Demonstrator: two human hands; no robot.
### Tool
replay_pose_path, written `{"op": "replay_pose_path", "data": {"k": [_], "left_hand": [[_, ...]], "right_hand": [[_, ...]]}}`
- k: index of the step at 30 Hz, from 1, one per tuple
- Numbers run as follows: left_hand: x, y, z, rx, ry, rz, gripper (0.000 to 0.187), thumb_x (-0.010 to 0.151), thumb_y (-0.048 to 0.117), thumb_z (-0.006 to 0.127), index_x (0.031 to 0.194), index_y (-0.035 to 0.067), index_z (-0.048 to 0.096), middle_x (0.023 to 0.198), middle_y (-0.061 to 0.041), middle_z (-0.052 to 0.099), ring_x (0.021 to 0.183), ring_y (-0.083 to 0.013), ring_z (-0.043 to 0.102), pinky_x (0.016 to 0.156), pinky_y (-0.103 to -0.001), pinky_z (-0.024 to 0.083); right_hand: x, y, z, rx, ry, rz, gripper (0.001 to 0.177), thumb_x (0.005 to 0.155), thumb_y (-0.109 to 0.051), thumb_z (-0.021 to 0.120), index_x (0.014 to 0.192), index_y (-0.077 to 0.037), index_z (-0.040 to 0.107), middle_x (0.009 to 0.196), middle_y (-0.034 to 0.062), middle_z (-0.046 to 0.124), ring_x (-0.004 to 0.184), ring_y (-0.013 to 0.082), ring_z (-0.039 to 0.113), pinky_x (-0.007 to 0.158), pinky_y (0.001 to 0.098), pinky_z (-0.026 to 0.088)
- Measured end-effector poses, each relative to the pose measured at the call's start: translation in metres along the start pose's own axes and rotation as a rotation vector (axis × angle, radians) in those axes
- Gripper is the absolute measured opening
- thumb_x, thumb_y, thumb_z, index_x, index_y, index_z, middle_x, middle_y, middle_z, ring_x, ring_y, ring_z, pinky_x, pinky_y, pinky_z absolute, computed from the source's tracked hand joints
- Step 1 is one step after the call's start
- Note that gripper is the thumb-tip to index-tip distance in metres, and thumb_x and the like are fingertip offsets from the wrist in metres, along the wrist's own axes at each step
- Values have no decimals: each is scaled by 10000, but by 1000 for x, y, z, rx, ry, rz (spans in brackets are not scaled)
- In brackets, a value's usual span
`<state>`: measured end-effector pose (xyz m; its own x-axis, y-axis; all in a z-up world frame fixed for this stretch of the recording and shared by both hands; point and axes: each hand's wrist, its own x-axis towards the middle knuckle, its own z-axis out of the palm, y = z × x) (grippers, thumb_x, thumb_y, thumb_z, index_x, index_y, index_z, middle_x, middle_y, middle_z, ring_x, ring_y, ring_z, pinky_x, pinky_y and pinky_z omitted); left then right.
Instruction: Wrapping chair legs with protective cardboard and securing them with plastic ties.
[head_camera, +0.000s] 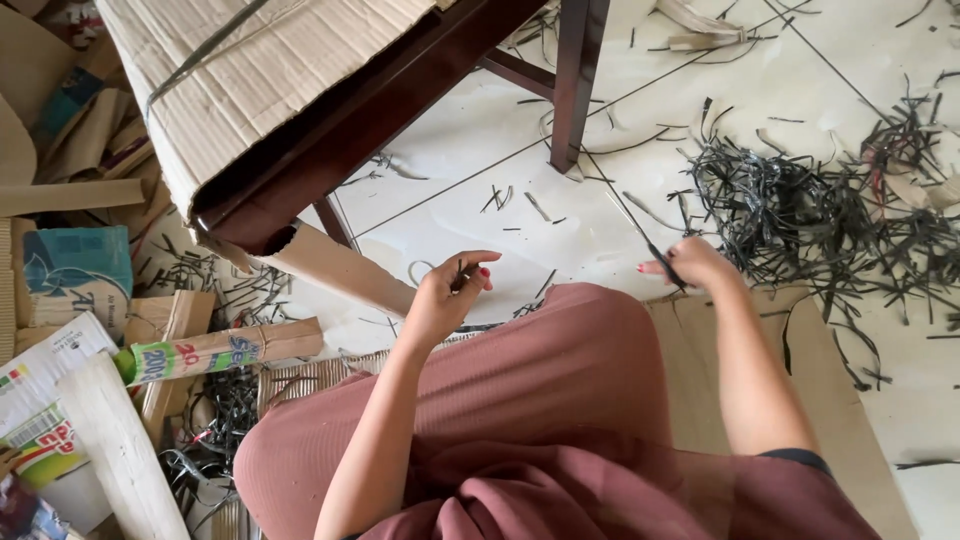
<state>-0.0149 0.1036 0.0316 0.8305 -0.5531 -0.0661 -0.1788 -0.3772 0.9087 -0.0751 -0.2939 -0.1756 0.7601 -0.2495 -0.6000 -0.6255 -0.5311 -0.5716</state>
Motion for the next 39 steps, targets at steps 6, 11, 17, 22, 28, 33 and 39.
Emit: {"op": "replay_pose_path", "data": {"k": [6,11,17,22,28,33,39], "left_hand": [[-29,7,-25,16,9,-15,301,1014,81,569,1260,152,727,799,-65,730,639,-104,511,626,-238,448],[-51,-28,-38,-28,33,-43,294,999,84,578,1236,125,746,773,-73,735,647,-121,516,632,-246,447],[-59,-85,-44,-94,-1,-112,283,966,110,611,1211,100,754,762,-90,738,690,-139,555,666,-267,463],[-44,-94,-27,-88,-71,-193,335,948,66,585,1228,97,766,753,-104,747,664,-186,587,686,-294,504],[-17,-90,-2,150,-180,-463,322,932,131,643,1210,216,781,766,24,743,596,-74,587,578,-217,490],[-6,-108,1,247,-207,-394,291,887,138,656,1132,209,797,767,-19,752,541,-130,550,565,-283,502],[5,-116,-3,294,-226,-379,322,863,123,653,1160,182,762,918,-27,795,631,-170,663,641,-302,551]], "right_hand": [[15,-122,57,-227,-167,-158,298,798,-250,637,772,13,773,602,171,718,444,277,692,497,376,592],[37,-199,180,-402,-305,-133,383,856,-364,685,1006,-18,754,853,173,766,765,324,764,657,464,627],[117,-183,205,-224,-606,56,410,991,-382,609,1046,-16,784,1042,156,784,906,246,792,855,331,635],[161,-125,126,105,-163,98,612,984,-335,643,1374,123,531,977,368,715,808,437,759,720,486,658],[261,-63,81,-24,671,-206,292,884,-177,694,1143,-43,706,1153,183,691,1002,390,665,870,459,544],[275,-91,51,-118,530,-213,629,890,74,553,1479,-136,490,1658,-4,357,1345,317,524,1046,455,498],[335,-37,90,-203,628,-125,86,872,21,669,933,-14,720,1003,186,704,866,375,672,761,465,548]]}}
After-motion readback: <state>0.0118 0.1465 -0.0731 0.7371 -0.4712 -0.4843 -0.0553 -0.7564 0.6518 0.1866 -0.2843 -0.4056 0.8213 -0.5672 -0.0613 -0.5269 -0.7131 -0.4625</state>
